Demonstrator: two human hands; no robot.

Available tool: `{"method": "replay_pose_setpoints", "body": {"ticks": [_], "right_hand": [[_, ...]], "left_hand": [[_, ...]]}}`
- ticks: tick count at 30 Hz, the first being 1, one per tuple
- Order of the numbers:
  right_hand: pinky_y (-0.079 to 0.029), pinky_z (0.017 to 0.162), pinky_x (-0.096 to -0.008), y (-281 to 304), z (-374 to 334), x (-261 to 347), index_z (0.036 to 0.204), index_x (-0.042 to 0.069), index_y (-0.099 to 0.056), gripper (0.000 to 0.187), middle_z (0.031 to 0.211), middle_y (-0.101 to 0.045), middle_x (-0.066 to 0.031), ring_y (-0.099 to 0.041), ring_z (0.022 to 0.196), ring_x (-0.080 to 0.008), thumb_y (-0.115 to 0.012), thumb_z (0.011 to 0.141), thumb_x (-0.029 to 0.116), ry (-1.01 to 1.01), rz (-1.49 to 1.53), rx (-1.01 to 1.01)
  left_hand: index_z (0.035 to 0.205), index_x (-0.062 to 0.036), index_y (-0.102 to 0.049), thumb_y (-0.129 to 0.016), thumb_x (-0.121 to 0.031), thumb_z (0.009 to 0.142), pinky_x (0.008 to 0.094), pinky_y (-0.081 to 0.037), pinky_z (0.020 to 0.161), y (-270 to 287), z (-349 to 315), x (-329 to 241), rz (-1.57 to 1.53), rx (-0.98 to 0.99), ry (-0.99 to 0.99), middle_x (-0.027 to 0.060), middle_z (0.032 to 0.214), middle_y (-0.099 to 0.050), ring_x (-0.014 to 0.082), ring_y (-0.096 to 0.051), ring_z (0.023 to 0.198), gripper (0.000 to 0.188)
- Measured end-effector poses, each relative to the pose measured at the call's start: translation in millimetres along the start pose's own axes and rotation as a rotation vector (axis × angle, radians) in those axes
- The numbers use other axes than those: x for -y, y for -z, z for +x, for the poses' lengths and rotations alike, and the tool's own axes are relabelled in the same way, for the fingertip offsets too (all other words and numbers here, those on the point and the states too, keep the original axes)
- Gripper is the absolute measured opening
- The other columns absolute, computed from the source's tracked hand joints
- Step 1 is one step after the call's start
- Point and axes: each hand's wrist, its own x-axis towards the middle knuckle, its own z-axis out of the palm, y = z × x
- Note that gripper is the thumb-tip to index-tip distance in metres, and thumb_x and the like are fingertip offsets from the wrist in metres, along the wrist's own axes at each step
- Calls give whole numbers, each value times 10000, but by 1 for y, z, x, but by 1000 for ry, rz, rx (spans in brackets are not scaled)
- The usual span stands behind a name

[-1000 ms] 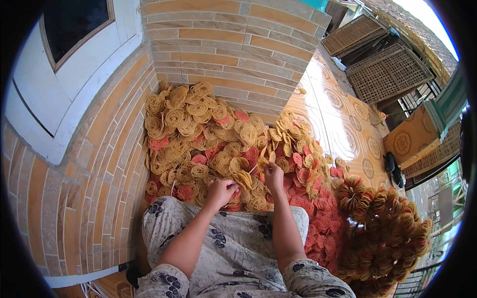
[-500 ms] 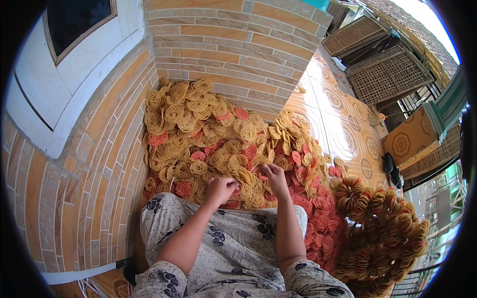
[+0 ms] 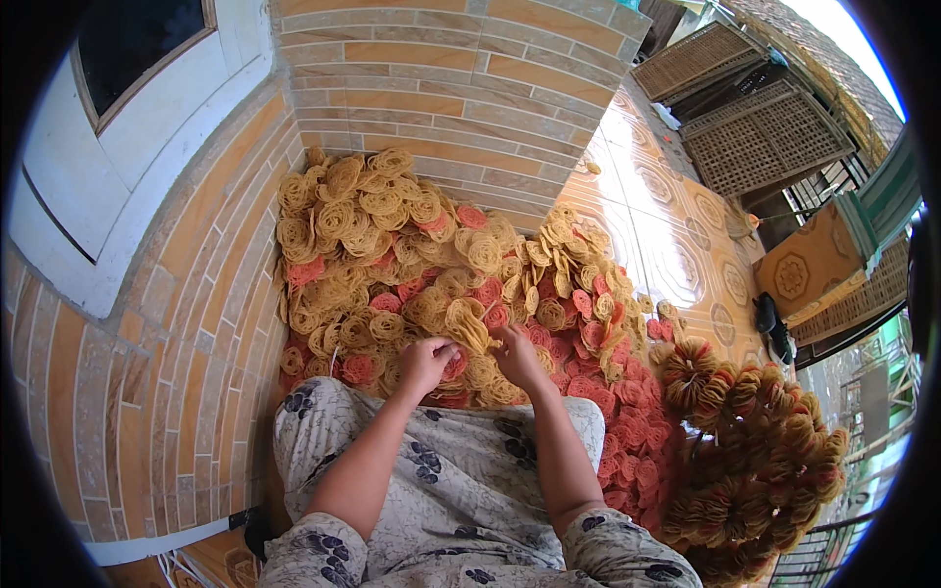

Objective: The person sits on the floor and assembles decorative rosettes by threading a white string through pre-formed yellow and red rosettes. They pick up rosettes from a pile, thread them onto the string, and then place the assembled bundle onto a growing stack.

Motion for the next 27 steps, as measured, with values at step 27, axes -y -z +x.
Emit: {"method": "replay_pose_setpoints", "body": {"ticks": [27], "right_hand": [[-489,849,-404,3,7,-19,1148,105,-628,401,996,-624,-172,-611,936,-342,-754,794,243,9,-291,-130]], "left_hand": [[892,-133,-743,-629,-318,893,362,-424,847,2,-4,-3,258,-35,-63,-1,748,-720,203,-665,686,217]]}}
